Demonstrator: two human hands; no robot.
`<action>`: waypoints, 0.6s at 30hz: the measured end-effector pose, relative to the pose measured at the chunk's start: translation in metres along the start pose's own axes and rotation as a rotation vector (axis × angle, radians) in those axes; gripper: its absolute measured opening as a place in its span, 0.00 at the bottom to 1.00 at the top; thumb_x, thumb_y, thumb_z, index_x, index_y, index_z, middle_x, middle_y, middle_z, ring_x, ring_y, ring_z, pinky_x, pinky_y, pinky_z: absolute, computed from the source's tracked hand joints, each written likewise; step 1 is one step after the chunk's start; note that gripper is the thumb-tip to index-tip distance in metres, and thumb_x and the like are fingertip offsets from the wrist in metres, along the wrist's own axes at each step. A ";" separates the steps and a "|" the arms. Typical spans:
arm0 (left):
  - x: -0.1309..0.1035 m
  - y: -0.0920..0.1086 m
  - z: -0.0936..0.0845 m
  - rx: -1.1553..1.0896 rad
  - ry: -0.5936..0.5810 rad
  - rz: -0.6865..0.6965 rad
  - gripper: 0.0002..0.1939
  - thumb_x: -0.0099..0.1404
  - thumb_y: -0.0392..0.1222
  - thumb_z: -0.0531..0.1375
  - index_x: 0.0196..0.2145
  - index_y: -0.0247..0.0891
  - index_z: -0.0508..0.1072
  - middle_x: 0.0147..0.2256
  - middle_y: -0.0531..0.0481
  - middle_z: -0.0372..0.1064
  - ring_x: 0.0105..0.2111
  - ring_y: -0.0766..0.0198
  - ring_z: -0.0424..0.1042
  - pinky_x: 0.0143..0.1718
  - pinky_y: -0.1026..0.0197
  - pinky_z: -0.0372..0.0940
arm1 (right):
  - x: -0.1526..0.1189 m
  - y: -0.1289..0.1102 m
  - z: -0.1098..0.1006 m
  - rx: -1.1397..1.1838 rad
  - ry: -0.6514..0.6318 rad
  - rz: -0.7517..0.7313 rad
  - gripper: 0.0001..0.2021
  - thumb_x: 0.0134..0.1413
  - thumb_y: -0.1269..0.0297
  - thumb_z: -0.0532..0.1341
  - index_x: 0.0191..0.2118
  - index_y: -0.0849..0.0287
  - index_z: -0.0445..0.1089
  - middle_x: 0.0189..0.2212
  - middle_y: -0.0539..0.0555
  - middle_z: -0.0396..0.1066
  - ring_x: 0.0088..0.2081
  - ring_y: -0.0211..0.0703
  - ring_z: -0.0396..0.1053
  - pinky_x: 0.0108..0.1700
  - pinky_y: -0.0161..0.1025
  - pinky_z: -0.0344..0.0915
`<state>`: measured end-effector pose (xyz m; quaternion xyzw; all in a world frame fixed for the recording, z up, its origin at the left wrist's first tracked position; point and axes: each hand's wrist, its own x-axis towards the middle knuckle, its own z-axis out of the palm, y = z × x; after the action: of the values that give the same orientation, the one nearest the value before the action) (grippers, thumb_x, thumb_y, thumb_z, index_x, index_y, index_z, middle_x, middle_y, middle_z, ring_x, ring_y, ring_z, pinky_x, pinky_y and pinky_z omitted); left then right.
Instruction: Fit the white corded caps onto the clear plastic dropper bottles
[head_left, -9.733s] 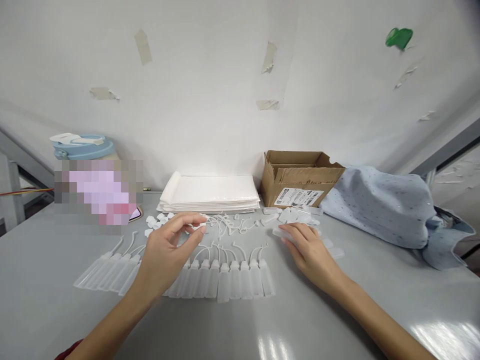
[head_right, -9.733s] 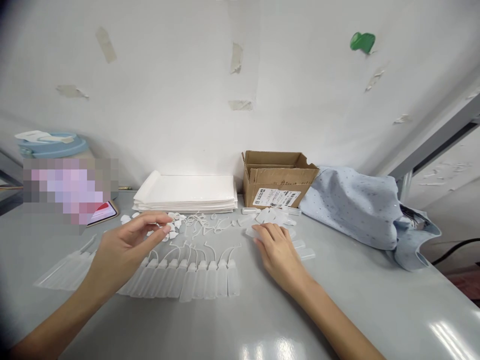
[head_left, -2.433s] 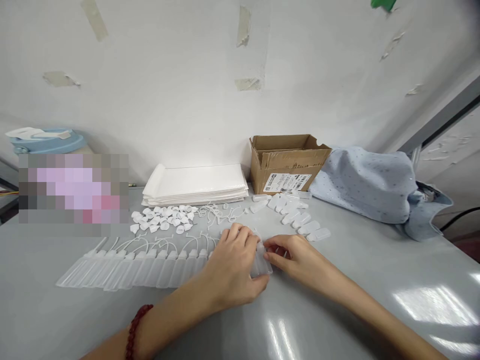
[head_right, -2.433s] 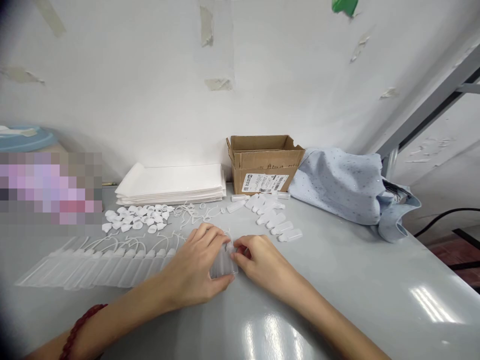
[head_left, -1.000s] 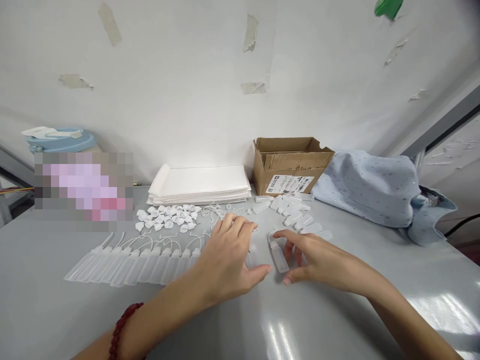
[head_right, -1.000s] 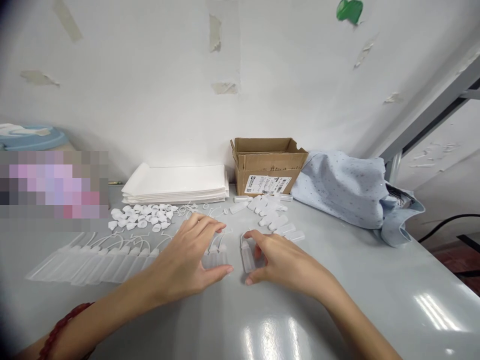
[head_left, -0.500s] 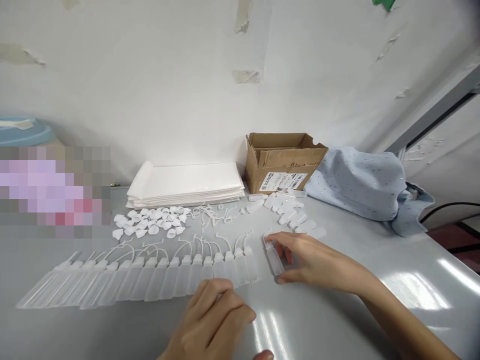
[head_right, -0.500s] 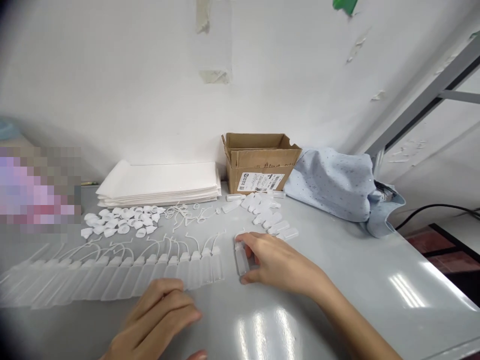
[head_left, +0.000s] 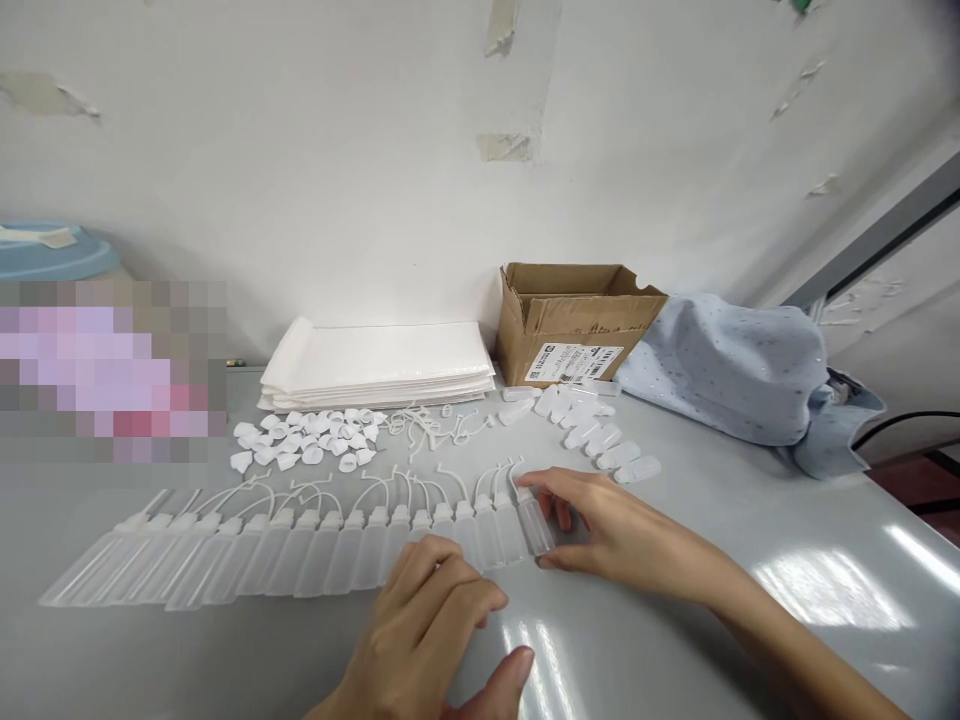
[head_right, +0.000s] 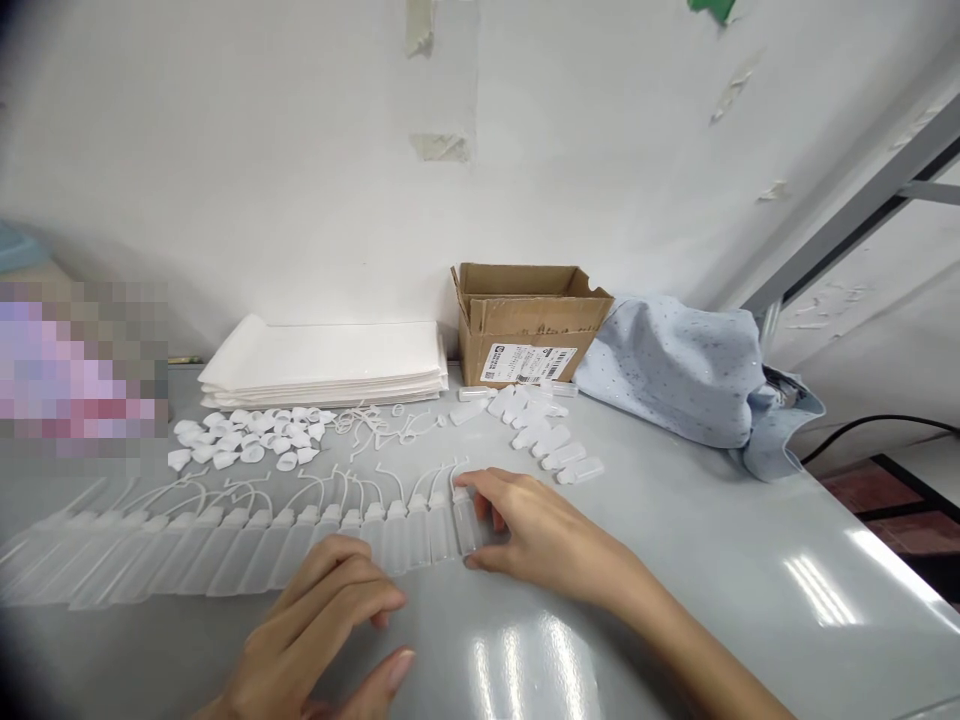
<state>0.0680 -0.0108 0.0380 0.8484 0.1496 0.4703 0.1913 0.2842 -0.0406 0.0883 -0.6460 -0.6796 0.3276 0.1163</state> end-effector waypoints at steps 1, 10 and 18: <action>0.000 0.000 0.000 -0.009 -0.006 -0.014 0.04 0.60 0.33 0.56 0.35 0.35 0.66 0.22 0.50 0.61 0.27 0.60 0.60 0.26 0.58 0.61 | 0.000 0.000 0.000 0.004 -0.002 0.004 0.29 0.45 0.70 0.65 0.57 0.58 0.62 0.37 0.52 0.69 0.37 0.43 0.66 0.42 0.39 0.63; 0.003 0.003 -0.003 -0.046 -0.037 -0.077 0.05 0.60 0.29 0.55 0.34 0.35 0.66 0.22 0.50 0.60 0.26 0.62 0.58 0.26 0.58 0.60 | 0.002 0.002 0.001 0.050 -0.017 -0.013 0.30 0.46 0.66 0.67 0.57 0.60 0.63 0.36 0.51 0.69 0.36 0.41 0.66 0.40 0.37 0.63; 0.004 0.003 -0.003 -0.046 -0.041 -0.101 0.06 0.60 0.29 0.55 0.34 0.36 0.66 0.22 0.51 0.60 0.26 0.62 0.58 0.26 0.59 0.60 | 0.003 0.003 0.001 0.055 -0.016 -0.012 0.29 0.45 0.66 0.67 0.55 0.58 0.64 0.36 0.51 0.68 0.36 0.41 0.65 0.40 0.37 0.62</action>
<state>0.0674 -0.0109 0.0441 0.8446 0.1773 0.4458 0.2375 0.2853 -0.0382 0.0853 -0.6357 -0.6753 0.3506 0.1302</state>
